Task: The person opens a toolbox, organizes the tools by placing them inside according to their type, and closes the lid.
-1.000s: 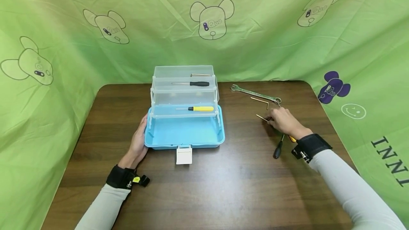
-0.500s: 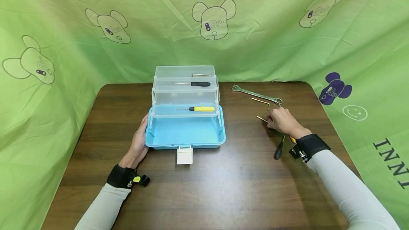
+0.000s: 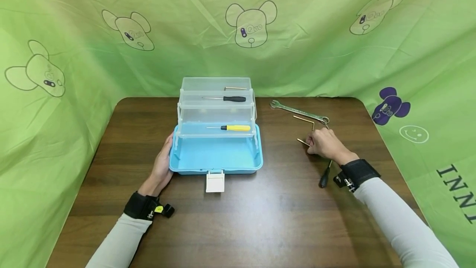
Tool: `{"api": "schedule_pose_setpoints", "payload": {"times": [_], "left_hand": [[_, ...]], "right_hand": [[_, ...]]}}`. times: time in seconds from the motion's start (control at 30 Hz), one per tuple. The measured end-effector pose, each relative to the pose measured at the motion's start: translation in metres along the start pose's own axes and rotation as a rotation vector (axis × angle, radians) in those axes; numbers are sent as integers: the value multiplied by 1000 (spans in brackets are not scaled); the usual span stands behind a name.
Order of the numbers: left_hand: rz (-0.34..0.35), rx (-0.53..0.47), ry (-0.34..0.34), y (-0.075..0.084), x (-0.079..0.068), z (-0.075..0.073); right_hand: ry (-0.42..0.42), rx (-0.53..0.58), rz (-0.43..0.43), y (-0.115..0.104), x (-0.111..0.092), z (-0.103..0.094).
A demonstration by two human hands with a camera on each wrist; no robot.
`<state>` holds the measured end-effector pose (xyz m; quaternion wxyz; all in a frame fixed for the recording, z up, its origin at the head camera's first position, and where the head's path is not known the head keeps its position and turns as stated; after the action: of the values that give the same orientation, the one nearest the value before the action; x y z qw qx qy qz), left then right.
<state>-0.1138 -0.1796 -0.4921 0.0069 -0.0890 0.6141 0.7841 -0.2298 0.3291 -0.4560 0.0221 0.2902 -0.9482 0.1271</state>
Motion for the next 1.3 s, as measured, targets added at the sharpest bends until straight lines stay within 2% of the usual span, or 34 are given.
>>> {"api": "schedule_pose_setpoints", "payload": {"times": [0.2, 0.37, 0.6, 0.87, 1.13, 1.3], "left_hand": [[7, -3, 1, 1, 0, 0], [6, 0, 4, 3, -1, 1], [11, -7, 3, 2, -1, 1], [2, 0, 5, 1, 0, 0], [-3, 1, 8, 0, -1, 0], [-7, 7, 7, 0, -2, 0]], "right_hand": [[59, -19, -15, -3, 2, -3], [95, -9, -80, -12, 13, -18], [118, 9, -195, -39, 43, -52], [80, -27, -247, -71, 79, -93], [102, -40, -355, -97, 108, -113], [98, -45, -369, -110, 130, -117]]}}
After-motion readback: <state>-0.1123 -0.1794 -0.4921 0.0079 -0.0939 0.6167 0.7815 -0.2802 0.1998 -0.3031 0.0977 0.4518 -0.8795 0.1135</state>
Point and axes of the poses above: each hand's wrist, its own x-axis towards the middle knuckle, its own z-axis out of the palm, y = z × x, the point moved 2 cm from there along x, towards the middle knuckle, and after that the axes turned 7 degrees about y, right-handed, at the moved point
